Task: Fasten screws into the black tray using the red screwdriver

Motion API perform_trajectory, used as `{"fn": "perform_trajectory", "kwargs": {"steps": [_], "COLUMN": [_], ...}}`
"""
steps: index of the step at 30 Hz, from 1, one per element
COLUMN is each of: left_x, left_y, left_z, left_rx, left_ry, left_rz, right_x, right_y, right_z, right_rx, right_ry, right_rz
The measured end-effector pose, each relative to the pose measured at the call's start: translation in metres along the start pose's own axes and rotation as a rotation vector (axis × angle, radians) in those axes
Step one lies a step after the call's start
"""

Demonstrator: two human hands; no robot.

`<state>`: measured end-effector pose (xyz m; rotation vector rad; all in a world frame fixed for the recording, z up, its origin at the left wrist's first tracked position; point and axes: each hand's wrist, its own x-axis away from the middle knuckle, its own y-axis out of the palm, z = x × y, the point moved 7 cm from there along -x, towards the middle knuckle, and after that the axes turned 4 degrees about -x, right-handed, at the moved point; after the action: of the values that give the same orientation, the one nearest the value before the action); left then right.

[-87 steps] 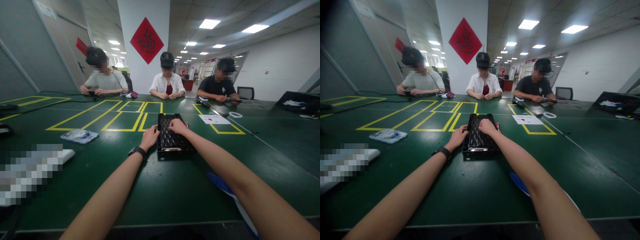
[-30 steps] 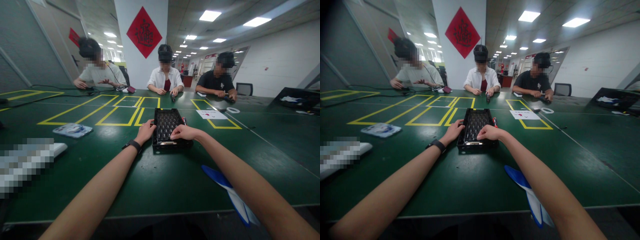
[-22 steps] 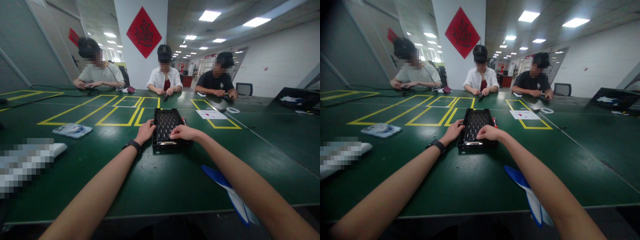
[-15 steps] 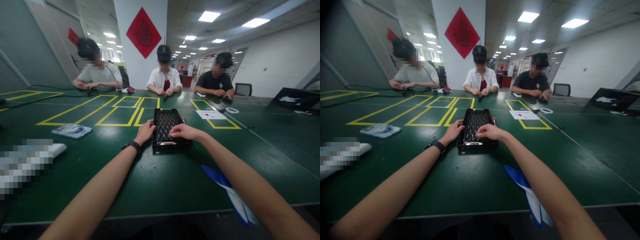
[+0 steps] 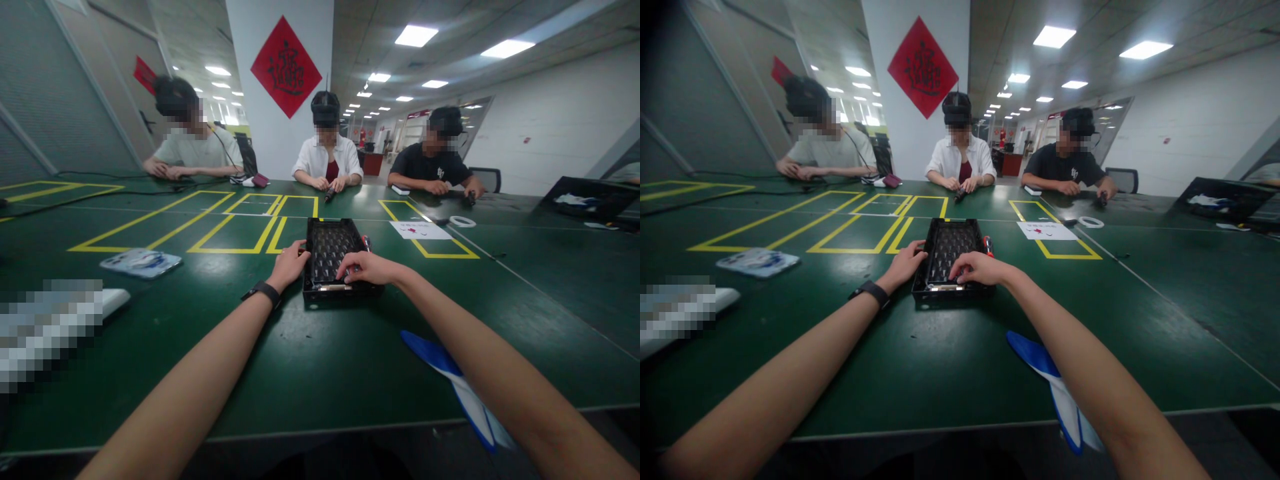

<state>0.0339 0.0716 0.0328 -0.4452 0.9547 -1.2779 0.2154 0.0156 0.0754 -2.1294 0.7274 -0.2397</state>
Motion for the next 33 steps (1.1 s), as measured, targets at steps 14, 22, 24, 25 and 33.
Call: {"fn": "perform_trajectory", "kwargs": {"steps": [14,22,24,25,33], "left_x": [0.001,0.001,0.001,0.001,0.004], "left_y": [-0.001,-0.001,-0.002,-0.002,-0.008], "left_z": [0.001,0.001,0.001,0.001,0.002], "left_rx": [-0.012,-0.007,-0.003,-0.001,0.041], "left_ry": [0.001,0.010,0.010,0.009,0.007], "left_rz": [-0.008,0.002,0.002,0.001,0.051], "right_x": [0.000,0.001,0.001,0.002,0.037], "right_y": [0.001,0.000,-0.008,-0.015,-0.056], "right_z": [-0.002,-0.004,-0.001,0.003,0.094], "right_rx": [0.004,-0.049,-0.143,-0.201,0.039], "right_ry": [0.007,0.021,0.026,0.030,0.495], "right_rz": [-0.012,0.002,0.067,0.140,0.767]}}
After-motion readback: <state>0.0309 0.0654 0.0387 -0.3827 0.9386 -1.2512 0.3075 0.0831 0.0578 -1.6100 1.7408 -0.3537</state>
